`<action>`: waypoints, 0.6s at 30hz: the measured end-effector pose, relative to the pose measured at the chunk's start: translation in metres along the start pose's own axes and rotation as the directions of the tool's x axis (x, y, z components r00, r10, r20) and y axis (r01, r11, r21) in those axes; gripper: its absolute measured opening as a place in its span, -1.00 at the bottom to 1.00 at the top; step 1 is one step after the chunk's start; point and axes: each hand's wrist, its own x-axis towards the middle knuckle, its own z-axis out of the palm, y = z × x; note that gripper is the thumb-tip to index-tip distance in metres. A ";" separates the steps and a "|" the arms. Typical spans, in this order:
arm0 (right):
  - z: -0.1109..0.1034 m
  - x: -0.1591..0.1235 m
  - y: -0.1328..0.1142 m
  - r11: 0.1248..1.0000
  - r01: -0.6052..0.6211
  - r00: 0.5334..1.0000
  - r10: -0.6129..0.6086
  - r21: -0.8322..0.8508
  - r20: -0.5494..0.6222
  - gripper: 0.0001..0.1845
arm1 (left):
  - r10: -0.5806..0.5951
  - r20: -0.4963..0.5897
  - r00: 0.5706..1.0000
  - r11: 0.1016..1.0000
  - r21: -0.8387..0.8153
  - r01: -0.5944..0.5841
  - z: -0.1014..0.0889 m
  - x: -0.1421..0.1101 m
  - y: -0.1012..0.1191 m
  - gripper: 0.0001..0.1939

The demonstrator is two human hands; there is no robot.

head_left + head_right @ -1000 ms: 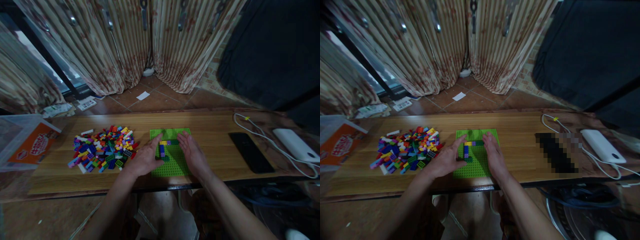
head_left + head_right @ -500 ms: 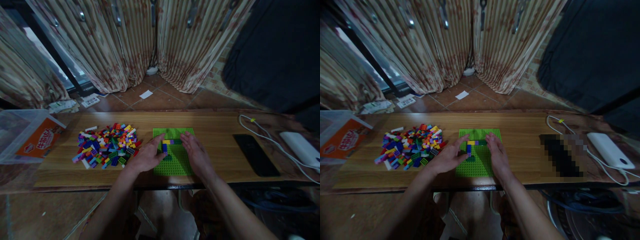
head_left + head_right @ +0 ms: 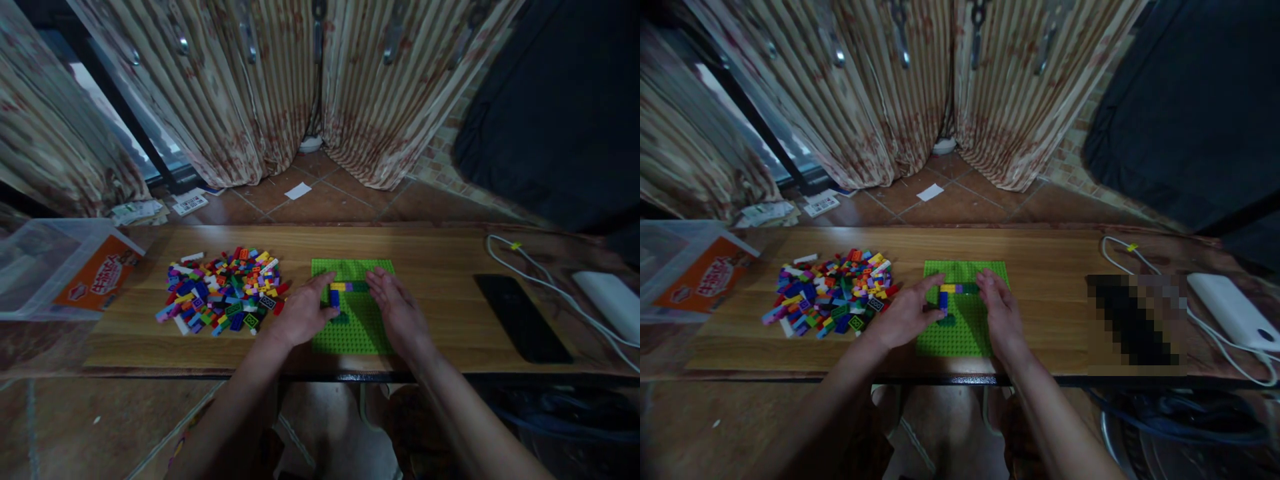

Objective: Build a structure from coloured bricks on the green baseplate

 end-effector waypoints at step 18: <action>0.014 -0.003 -0.018 0.937 0.290 0.934 -0.322 -0.195 -0.154 -0.66 | 0.020 -0.362 0.932 0.970 -0.218 -0.106 -0.038 -0.014 -0.017 -0.56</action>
